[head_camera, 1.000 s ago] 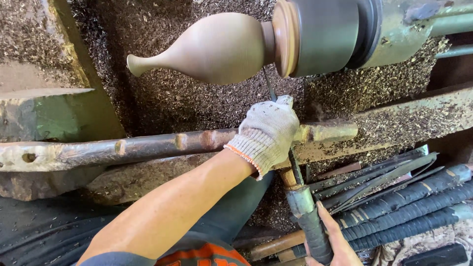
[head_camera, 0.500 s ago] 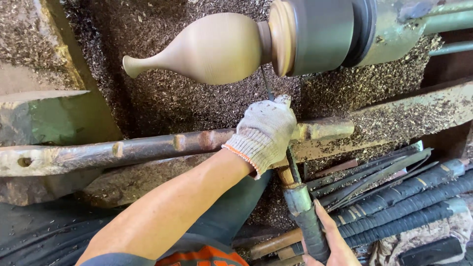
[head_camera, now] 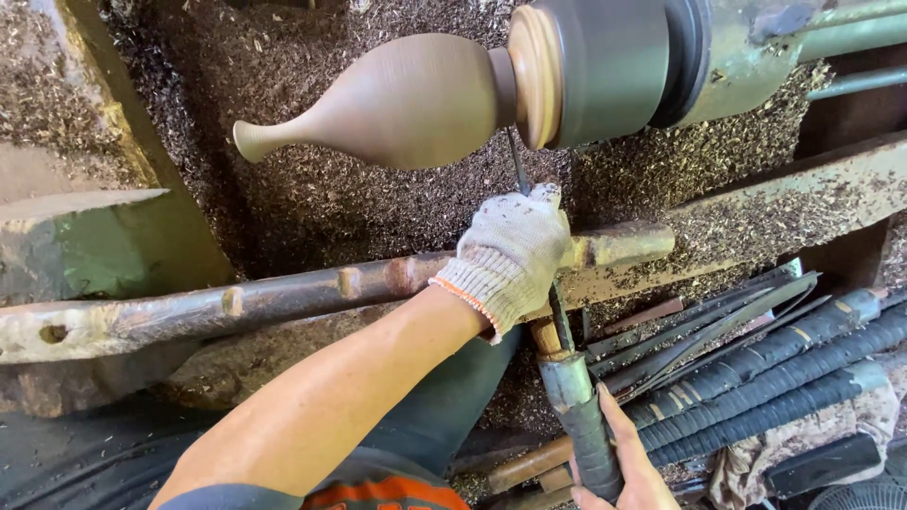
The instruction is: The person sits at a wood lathe shaping a spinning wooden vase-shaped blank, holding a chisel against the rotating wood with both hands to refine its profile. They then stop the lathe, hold the turned piece, and squeeze dark liquid from a plastic bottle onto its surface while rotating it by hand.
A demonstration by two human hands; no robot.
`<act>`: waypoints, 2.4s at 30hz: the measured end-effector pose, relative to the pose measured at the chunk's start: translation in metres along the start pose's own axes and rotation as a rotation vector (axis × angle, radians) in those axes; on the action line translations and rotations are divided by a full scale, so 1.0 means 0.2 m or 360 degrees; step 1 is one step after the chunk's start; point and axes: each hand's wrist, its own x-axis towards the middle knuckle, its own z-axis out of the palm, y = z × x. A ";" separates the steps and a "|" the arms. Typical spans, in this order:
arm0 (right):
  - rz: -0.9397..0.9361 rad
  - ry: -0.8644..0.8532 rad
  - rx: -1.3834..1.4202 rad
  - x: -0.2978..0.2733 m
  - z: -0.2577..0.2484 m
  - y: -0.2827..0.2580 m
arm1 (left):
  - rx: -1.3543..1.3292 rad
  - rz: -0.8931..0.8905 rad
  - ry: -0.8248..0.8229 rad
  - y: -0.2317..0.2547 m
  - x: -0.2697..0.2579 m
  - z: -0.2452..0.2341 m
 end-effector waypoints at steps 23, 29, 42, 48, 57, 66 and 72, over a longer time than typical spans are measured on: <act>-0.0070 0.0027 0.0821 -0.11 0.38 0.29 | 0.0146 0.0417 -0.0239 -0.15 -0.03 -0.15; 0.0073 0.0038 0.0974 -0.08 0.36 0.33 | 0.0084 0.0430 -0.0183 -0.15 -0.03 -0.17; 0.0508 0.0026 0.1175 0.09 0.34 0.22 | 0.0156 0.0335 -0.0228 -0.12 -0.03 -0.19; 0.1100 0.0013 0.1432 0.17 0.34 0.07 | 0.0211 0.0306 -0.0279 -0.11 -0.02 -0.19; 0.1077 0.0236 0.1493 0.17 0.36 0.10 | 0.0201 0.0330 -0.0258 -0.12 -0.02 -0.18; 0.1065 0.0277 0.1444 0.13 0.40 0.09 | 0.0170 0.0390 -0.0269 -0.14 -0.02 -0.17; 0.1091 0.0263 0.1395 0.14 0.38 0.16 | 0.0151 0.0446 -0.0224 -0.15 -0.02 -0.18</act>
